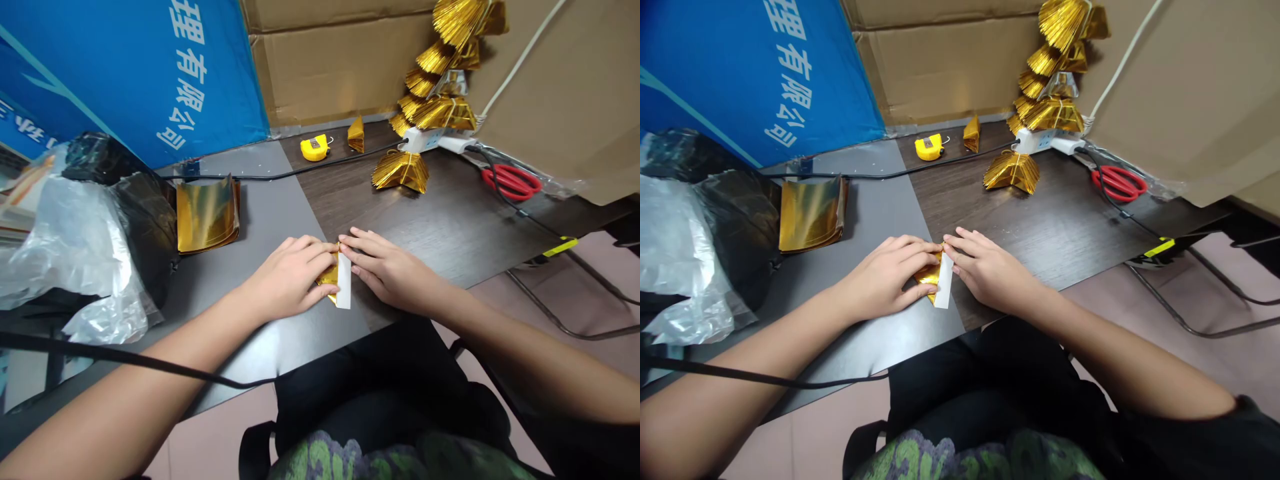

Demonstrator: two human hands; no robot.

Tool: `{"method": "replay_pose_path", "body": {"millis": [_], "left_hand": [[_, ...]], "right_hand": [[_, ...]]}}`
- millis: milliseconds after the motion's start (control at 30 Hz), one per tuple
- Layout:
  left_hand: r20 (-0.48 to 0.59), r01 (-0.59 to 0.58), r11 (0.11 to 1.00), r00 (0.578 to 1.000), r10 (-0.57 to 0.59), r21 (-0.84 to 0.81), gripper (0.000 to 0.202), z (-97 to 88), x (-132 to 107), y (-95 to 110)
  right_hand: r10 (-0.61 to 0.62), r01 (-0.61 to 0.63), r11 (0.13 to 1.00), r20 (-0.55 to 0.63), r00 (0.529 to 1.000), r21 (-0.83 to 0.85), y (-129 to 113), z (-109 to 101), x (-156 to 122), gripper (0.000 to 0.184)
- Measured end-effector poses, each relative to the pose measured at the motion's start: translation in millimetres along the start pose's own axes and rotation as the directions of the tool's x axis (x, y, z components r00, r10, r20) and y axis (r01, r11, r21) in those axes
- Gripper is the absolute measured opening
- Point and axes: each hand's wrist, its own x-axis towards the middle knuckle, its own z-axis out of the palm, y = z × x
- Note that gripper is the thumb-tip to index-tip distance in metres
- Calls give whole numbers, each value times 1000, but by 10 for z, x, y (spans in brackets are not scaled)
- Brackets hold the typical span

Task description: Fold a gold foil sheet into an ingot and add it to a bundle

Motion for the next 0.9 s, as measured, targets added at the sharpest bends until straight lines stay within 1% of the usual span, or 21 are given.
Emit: {"method": "replay_pose_path", "body": {"millis": [133, 233, 333, 433, 533, 667, 767, 833, 900], "left_hand": [[25, 7, 1000, 1000, -7, 8, 37, 1, 1, 33], [34, 5, 999, 999, -6, 36, 39, 1, 8, 62], [47, -25, 999, 999, 24, 31, 40, 10, 12, 63], [52, -67, 998, 996, 67, 4, 39, 30, 8, 35], [53, -86, 996, 995, 86, -7, 38, 42, 2, 13], [123, -77, 997, 989, 79, -20, 39, 15, 15, 36], [165, -59, 998, 984, 61, -18, 37, -15, 34, 72], [169, -52, 999, 984, 54, -13, 35, -21, 43, 82], [163, -49, 999, 985, 51, -17, 35, -12, 45, 77]], "right_hand": [[22, -22, 998, 11, 1000, -58, -98, -24, -40, 43], [-14, 13, 999, -21, 1000, -42, -99, -39, -70, 40], [-49, 47, 998, -45, 998, -35, -88, -46, -107, 36], [-55, 50, 997, -102, 993, -54, -103, -38, -149, 28], [-56, 44, 996, -158, 986, -79, -116, -15, -180, 25], [-96, 83, 993, -182, 979, -78, -98, 12, -196, 22], [-94, 83, 995, -204, 975, -60, -100, 0, -208, 21], [-133, 128, 991, -206, 969, -37, -126, -30, -225, 21], [-217, 220, 976, -173, 961, -5, -170, -70, -248, 26]]}}
